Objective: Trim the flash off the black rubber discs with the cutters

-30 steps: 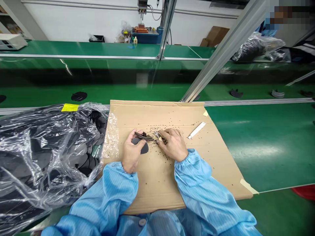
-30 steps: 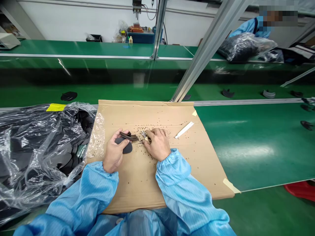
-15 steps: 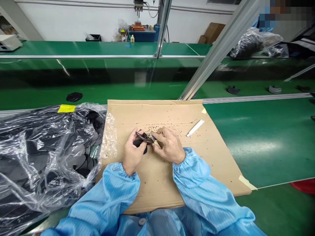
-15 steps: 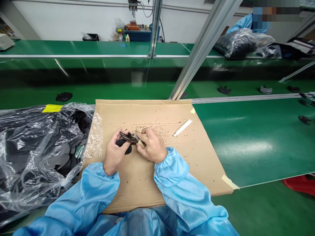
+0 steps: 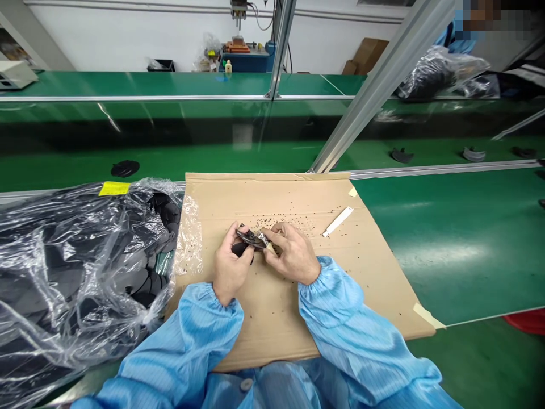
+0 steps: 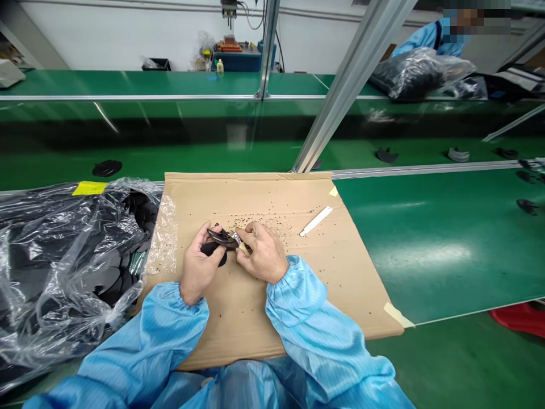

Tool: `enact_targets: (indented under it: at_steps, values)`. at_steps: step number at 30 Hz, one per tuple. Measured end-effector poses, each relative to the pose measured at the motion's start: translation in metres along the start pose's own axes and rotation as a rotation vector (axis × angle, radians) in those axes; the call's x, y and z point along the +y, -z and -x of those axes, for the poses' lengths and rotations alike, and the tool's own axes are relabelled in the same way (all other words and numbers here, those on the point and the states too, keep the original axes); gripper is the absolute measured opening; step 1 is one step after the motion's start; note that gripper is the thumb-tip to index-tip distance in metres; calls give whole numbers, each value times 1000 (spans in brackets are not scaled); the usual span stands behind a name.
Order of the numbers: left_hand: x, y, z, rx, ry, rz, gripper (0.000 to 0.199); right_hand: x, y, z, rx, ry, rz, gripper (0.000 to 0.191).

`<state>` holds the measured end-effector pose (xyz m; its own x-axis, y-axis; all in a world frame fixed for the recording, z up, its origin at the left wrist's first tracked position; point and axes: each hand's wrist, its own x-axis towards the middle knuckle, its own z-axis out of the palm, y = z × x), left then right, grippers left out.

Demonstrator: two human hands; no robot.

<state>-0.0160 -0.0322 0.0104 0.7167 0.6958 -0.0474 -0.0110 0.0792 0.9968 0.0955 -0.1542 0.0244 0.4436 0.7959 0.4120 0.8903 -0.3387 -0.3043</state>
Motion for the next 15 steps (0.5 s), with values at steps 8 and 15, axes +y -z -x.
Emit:
enact_targets:
  at_steps: [8,15]
  values:
    - [-4,1,0,-8,-26,-32,67,-1,2,-1,-17,-9,-22,41]
    - [-5,2,0,7,-30,-20,66,-2,2,0,-15,-21,-61,40]
